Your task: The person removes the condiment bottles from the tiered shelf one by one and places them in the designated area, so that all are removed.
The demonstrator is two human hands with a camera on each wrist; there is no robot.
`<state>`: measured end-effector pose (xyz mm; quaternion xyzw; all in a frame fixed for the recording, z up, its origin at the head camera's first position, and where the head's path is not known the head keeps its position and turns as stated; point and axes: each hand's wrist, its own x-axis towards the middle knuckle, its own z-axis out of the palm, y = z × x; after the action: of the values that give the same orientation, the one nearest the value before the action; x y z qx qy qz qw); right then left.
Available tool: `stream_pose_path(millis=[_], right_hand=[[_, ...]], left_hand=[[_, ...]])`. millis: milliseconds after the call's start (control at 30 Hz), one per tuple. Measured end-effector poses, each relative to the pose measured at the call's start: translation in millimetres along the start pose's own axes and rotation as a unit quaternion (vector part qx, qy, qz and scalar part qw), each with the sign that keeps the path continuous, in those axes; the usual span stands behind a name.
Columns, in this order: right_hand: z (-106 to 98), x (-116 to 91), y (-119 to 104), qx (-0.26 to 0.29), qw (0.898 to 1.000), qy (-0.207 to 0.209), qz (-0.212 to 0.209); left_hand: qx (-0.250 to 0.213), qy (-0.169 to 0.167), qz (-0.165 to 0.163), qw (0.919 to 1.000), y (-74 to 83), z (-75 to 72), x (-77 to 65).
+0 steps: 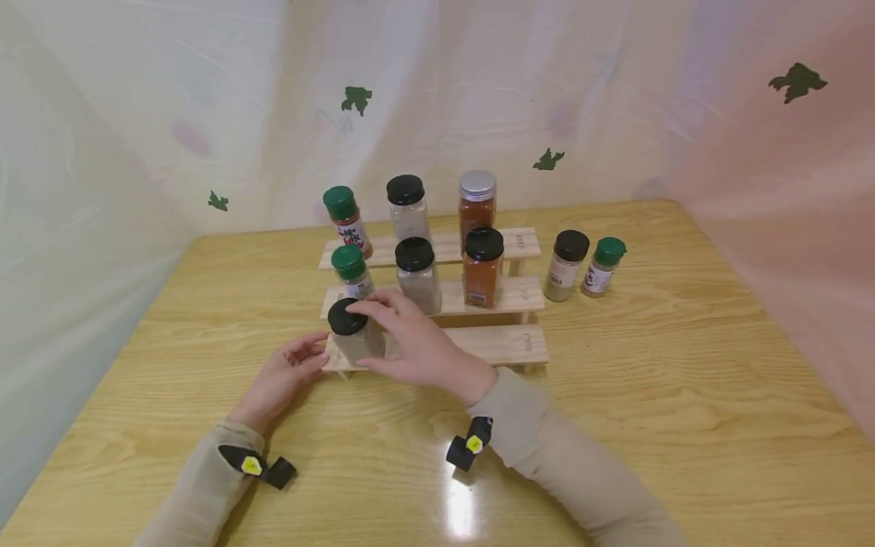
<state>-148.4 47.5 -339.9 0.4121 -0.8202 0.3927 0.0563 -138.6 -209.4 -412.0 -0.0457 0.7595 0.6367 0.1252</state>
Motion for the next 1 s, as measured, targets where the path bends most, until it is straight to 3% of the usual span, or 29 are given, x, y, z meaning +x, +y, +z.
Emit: stream_pose_path(millis=[667,1000], right_hand=[[14.7,3.3,7.1,0.009,1.000,0.001,0.007],[26.8,5.4,12.5,0.027,0.999,0.026,-0.009]], left_hand=[[-0.006,0.001,0.007,1.0000,-0.5,-0.3,-0.1],[-0.016,-0.002,0.005,0.9999,-0.2,0.2,-0.6]])
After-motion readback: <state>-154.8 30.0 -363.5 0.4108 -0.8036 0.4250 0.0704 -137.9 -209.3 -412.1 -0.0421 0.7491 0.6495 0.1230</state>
